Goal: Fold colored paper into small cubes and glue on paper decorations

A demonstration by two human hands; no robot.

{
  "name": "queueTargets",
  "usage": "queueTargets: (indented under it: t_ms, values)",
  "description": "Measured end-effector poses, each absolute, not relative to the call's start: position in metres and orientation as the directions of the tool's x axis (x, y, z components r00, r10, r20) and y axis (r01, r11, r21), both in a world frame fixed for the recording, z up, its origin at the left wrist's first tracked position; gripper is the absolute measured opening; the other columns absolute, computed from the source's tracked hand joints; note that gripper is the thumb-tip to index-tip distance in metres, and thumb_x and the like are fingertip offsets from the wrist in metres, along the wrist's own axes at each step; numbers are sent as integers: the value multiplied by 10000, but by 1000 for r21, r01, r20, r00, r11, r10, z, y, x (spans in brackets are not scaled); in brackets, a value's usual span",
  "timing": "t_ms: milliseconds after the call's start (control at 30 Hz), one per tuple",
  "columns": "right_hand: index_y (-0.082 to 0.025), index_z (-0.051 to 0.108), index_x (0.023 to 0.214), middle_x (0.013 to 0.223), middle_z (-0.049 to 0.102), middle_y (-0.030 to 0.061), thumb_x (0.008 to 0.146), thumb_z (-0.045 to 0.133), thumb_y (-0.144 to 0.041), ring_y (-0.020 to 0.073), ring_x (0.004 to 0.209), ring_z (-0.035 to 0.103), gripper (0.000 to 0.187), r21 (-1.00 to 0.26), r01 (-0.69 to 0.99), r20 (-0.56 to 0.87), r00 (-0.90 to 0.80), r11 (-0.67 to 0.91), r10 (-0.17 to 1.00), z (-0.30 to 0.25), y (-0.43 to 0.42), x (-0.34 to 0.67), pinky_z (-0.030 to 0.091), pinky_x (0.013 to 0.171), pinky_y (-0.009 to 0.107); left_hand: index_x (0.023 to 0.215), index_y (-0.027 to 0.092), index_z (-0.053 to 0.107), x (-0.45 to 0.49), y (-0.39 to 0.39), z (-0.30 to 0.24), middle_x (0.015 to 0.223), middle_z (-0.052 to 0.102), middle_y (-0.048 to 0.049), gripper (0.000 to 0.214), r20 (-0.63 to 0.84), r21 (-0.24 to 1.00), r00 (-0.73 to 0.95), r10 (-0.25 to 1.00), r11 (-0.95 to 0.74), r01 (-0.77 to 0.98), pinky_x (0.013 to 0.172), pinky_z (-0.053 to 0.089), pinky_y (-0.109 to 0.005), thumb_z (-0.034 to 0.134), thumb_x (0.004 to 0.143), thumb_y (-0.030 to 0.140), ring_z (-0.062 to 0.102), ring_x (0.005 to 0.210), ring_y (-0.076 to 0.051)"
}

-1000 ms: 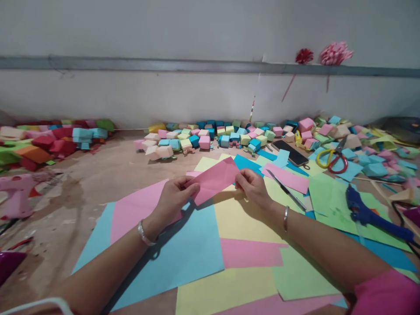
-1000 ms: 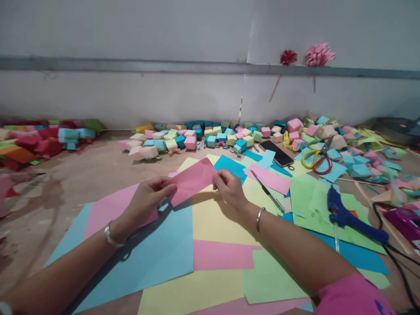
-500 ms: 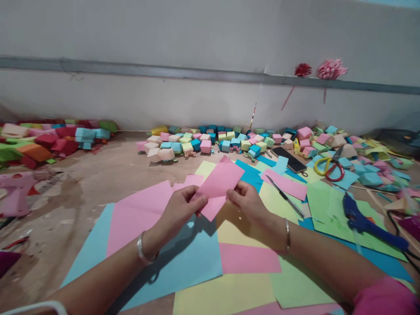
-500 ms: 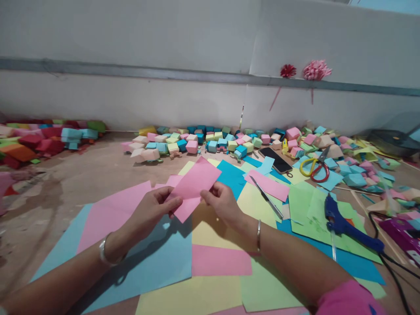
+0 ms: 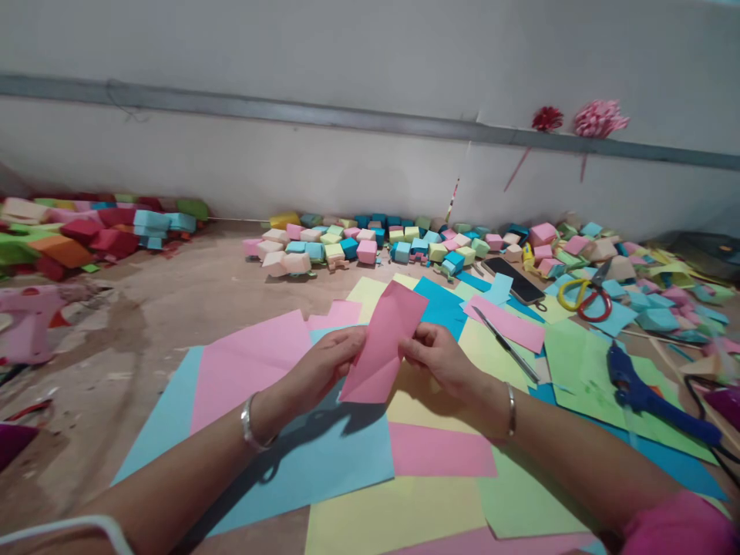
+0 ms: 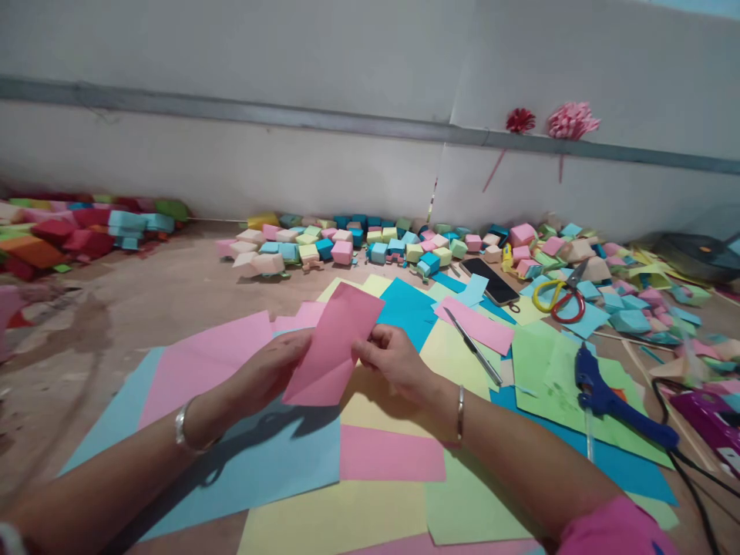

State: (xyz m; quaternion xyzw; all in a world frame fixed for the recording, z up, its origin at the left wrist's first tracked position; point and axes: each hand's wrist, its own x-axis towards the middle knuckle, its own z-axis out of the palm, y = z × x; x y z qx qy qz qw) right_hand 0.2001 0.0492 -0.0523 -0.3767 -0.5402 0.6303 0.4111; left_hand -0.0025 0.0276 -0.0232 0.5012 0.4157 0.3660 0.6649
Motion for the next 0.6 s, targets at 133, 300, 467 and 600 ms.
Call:
queueTargets:
  t_ms: [133,300,467,600]
  values:
    - [-153,599,734,624,507,-31,765,716,-461,85,546,428,331,-978,-184,-12,-424,-99,905,-50,45,198,334,517,237,1277,243,572,-4,27,-23,1204,646,-109,512,-196,928,514,835,328,-179,768,494,-288,677,812,431,639,991,-237]
    - [-212,534,1166,786,608,6,854,613,-439,147,673,584,393,-983,-155,-15,-453,-96,891,-49,37,193,458,611,283,1402,289,411,-4,26,-23,1257,611,-110,662,-189,914,564,804,355,-199,819,501,-306,699,805,283,621,1074,-250]
    - [-267,302,1413,741,588,-21,908,523,-252,142,647,552,552,-846,237,382,-355,477,853,-51,33,196,428,585,269,1298,229,484,-1,27,-25,1135,659,-122,519,-224,917,430,874,339,-211,835,515,-337,673,818,293,670,934,-223]
    - [-339,496,1295,664,564,-25,901,486,-107,132,602,469,457,-75,476,655,-639,876,403,-46,29,201,334,568,279,1238,216,525,1,25,-23,1044,686,-99,476,-195,958,354,915,255,-132,777,519,-326,687,796,282,663,901,-217]
